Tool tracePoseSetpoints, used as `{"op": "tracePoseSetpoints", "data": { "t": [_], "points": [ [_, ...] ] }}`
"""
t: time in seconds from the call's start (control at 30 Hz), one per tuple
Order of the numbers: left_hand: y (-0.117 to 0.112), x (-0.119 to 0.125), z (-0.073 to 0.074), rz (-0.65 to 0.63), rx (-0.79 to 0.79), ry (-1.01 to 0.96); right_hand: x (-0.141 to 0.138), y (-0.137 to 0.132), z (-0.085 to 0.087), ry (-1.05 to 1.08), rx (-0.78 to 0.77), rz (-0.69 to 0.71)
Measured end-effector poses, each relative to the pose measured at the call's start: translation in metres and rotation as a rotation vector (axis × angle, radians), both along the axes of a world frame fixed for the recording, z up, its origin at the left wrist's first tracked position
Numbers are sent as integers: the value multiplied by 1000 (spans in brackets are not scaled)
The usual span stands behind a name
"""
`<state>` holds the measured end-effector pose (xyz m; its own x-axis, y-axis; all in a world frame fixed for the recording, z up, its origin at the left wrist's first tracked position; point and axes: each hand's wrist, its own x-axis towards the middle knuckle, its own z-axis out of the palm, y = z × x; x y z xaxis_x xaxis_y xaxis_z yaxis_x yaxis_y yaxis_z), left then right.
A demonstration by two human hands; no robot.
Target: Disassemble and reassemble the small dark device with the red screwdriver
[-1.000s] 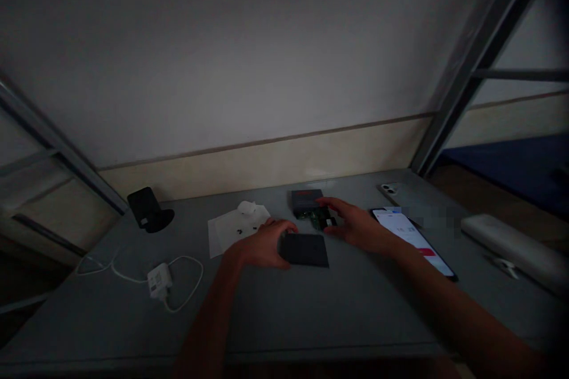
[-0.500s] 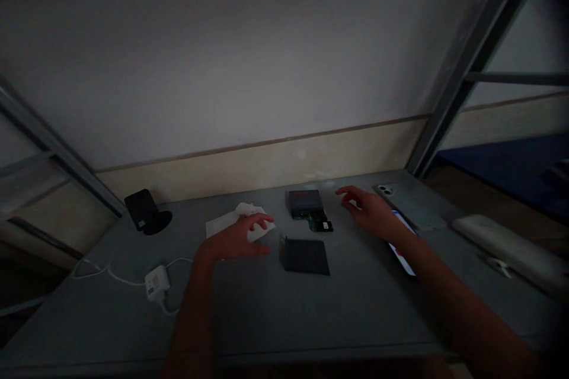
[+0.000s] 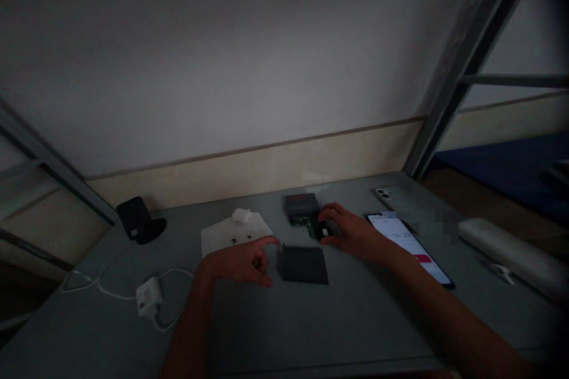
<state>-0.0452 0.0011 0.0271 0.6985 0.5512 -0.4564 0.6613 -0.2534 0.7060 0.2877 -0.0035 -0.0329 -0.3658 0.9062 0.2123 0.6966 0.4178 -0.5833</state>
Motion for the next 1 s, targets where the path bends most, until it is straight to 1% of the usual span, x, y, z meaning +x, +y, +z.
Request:
{"op": "tracePoseSetpoints", "data": {
  "t": [0.1, 0.2, 0.3, 0.4, 0.5, 0.6, 0.77, 0.9, 1.0],
  "points": [
    [-4, 12, -11, 49, 78, 27, 2, 1, 0, -12, -19, 11],
    [-3, 21, -21, 82, 189, 49, 5, 3, -4, 2, -39, -25],
    [0, 23, -24, 81, 256, 21, 9, 4, -7, 31, -62, -36],
    [0, 22, -23, 89, 250, 1, 14, 3, -5, 12, -94, -18],
    [-1, 23, -23, 105, 255, 4, 18, 1, 3, -7, -109, -28],
    [-2, 27, -26, 132, 320, -15, 19, -2, 13, 23, -127, -10],
    [0, 32, -33, 169, 394, -89, 15, -14, 32, 80, -206, 111],
    [3, 35, -40, 121, 431, -109, 9, -22, 41, 118, -274, 193],
    [4, 37, -42, 92, 449, -123, 4, -24, 41, 153, -289, 213]
  ]
}}
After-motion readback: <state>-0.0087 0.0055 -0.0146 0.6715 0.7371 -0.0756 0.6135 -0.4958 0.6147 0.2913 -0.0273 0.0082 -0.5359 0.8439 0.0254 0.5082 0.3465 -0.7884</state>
